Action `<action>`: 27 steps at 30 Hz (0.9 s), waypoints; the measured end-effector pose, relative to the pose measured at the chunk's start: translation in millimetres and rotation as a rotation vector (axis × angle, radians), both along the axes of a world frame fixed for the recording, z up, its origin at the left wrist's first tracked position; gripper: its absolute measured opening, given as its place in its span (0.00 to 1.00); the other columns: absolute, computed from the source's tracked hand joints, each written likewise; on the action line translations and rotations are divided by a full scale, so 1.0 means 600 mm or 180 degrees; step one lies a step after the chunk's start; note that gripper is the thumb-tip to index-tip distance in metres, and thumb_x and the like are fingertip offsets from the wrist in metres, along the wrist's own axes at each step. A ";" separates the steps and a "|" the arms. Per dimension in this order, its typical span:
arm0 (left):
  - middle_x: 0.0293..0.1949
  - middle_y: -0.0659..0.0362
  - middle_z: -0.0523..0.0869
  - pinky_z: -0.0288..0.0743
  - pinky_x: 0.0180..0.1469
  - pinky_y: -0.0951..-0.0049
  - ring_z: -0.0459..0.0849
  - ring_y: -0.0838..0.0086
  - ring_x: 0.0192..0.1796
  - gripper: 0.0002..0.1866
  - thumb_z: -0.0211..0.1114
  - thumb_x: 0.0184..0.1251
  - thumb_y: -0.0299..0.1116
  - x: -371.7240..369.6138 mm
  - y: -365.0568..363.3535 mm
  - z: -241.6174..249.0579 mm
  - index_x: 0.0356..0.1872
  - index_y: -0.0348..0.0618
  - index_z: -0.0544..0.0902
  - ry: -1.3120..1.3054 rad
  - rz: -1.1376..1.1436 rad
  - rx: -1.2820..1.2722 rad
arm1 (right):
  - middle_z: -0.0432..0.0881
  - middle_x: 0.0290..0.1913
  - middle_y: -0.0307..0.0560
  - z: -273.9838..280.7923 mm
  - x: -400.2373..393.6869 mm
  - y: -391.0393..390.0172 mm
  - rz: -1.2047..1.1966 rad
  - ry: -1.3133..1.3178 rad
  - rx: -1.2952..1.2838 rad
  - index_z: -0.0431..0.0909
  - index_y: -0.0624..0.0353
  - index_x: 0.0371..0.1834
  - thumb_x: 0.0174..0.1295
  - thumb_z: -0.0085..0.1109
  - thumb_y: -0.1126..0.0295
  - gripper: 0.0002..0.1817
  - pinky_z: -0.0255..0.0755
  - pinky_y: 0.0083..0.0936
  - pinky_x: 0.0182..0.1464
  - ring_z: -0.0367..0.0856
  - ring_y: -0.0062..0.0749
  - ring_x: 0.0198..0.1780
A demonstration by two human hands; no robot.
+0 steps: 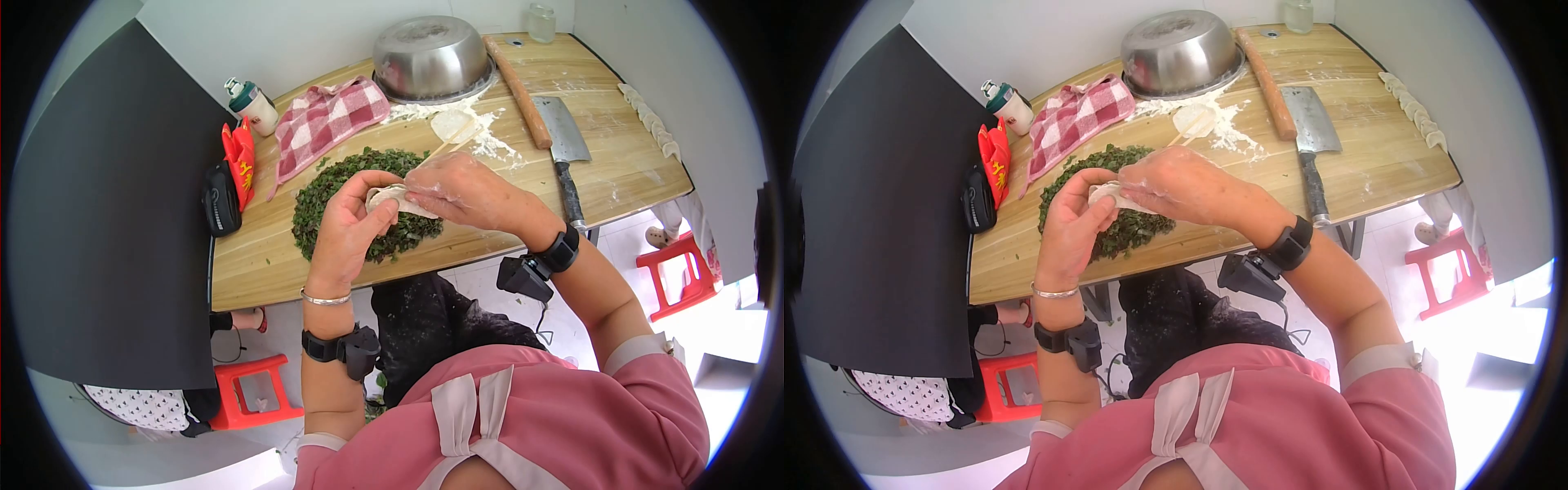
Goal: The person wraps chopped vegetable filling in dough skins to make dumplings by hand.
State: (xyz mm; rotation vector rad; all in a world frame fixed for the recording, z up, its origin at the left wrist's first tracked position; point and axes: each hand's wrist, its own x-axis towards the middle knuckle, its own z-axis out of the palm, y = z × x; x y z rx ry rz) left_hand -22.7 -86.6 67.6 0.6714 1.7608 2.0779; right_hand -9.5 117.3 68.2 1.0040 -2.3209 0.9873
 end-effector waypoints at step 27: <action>0.40 0.61 0.83 0.70 0.34 0.84 0.80 0.83 0.36 0.16 0.63 0.60 0.21 0.009 0.011 0.004 0.50 0.35 0.77 0.0349 0.0157 -0.0420 | 0.76 0.33 0.48 0.032 0.025 -0.004 -0.0069 -0.0076 -0.0100 0.70 0.57 0.37 0.52 0.65 0.69 0.14 0.70 0.38 0.37 0.77 0.47 0.38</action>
